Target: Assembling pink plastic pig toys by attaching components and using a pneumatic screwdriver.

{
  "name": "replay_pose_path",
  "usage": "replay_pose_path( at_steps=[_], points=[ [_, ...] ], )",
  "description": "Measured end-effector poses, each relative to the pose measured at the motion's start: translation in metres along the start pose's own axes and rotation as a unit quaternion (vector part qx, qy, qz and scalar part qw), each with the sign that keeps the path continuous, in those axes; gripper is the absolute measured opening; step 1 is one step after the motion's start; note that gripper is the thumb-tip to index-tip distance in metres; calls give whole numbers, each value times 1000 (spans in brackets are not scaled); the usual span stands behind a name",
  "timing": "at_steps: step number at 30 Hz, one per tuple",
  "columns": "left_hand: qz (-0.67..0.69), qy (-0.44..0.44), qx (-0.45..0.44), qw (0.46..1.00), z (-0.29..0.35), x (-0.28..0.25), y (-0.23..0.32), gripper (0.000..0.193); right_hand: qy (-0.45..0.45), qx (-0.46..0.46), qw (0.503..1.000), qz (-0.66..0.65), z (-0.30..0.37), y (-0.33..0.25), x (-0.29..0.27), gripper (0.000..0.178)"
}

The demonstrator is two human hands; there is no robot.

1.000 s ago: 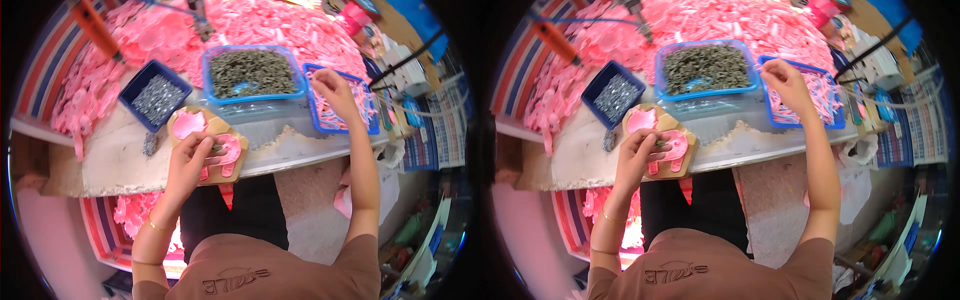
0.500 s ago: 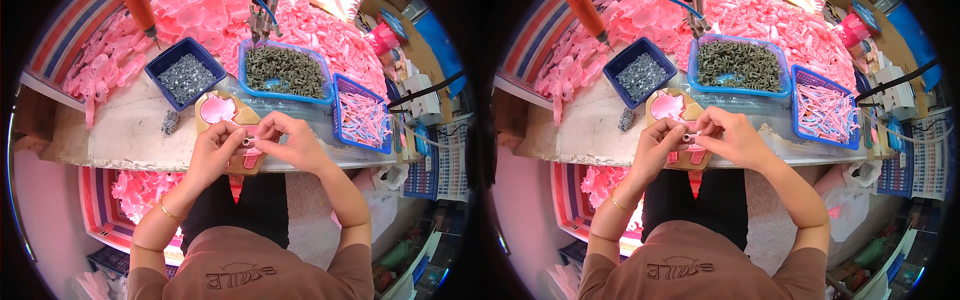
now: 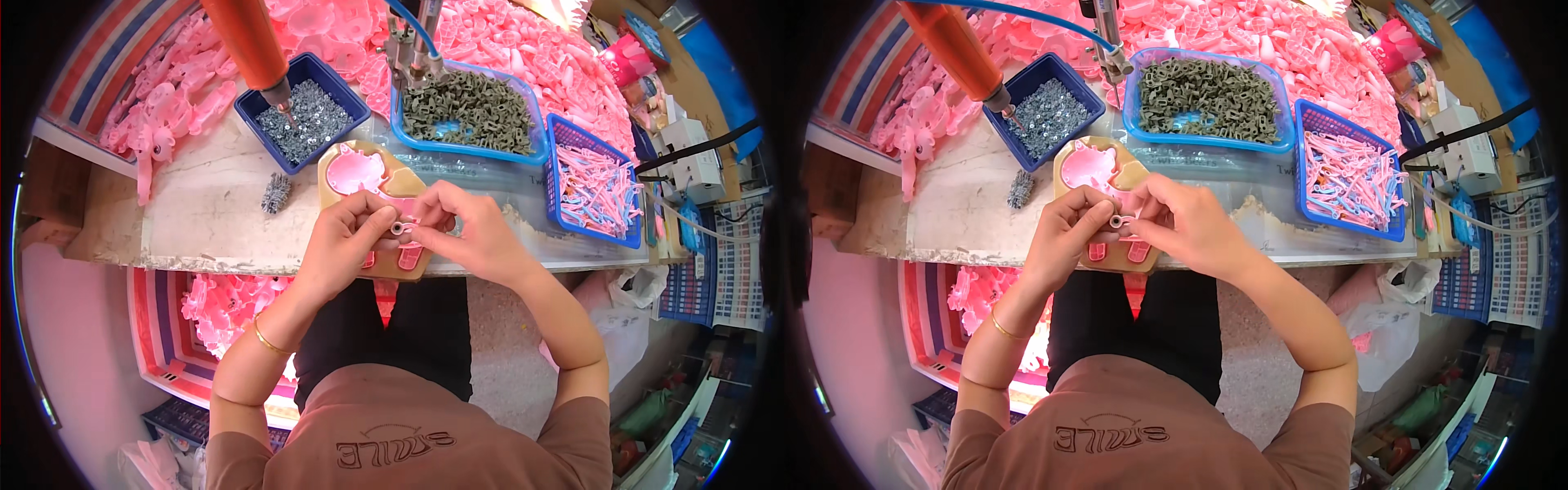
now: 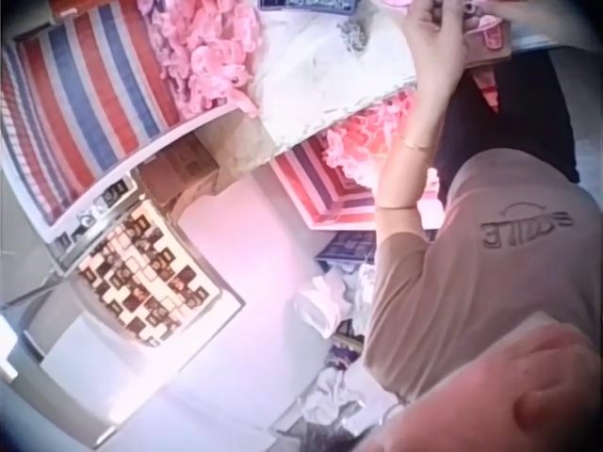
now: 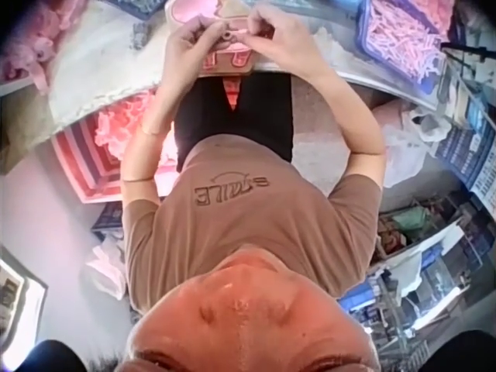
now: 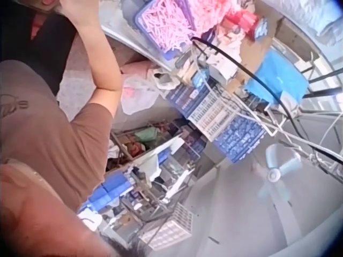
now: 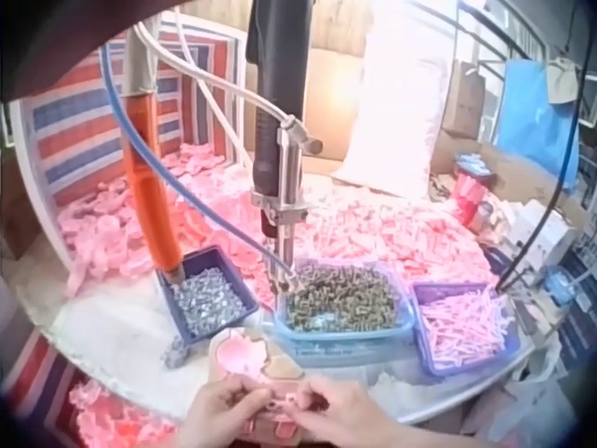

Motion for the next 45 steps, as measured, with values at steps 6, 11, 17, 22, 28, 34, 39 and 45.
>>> replay_pose_path(
  at_steps=[6, 11, 17, 22, 28, 34, 39, 45],
  points=[
    [-23, -20, -19, 999, 4, -5, 2, 22, -16, -139, 986, 94, 3, -13, 9, 18],
    [-125, 60, 115, 984, 0, -26, 21, 23, 20, -271, 947, 172, -2, -21, 19, 18],
    [-219, 165, 238, 932, 1, -65, 38, 16, 33, -308, 916, 256, -10, -7, 47, 16],
    [-334, 139, 389, 847, 12, -57, 40, 12, 5, -284, 912, 295, -18, 6, 61, 14],
    [-445, 14, 498, 745, 21, -37, 30, 19, -71, -271, 903, 327, -30, 7, 68, 11],
    [-520, -38, 489, 699, 20, -29, 14, 26, -12, -263, 917, 301, -21, 3, 52, 13],
    [-523, -34, 476, 706, 20, -30, 10, 30, 8, -177, 925, 335, -8, 9, 33, 14],
    [-529, -29, 458, 714, 21, -29, 5, 33, 62, -231, 901, 363, 4, 15, 33, 14]
  ],
)
Point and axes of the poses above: each hand's wrist, its own z-axis away from the middle knuckle, its own x-axis out of the palm, y = z × x, the point moved 6 cm from there along -z, towards the middle knuckle, and after that the axes turned 15 degrees about y, right-handed, at the moved point
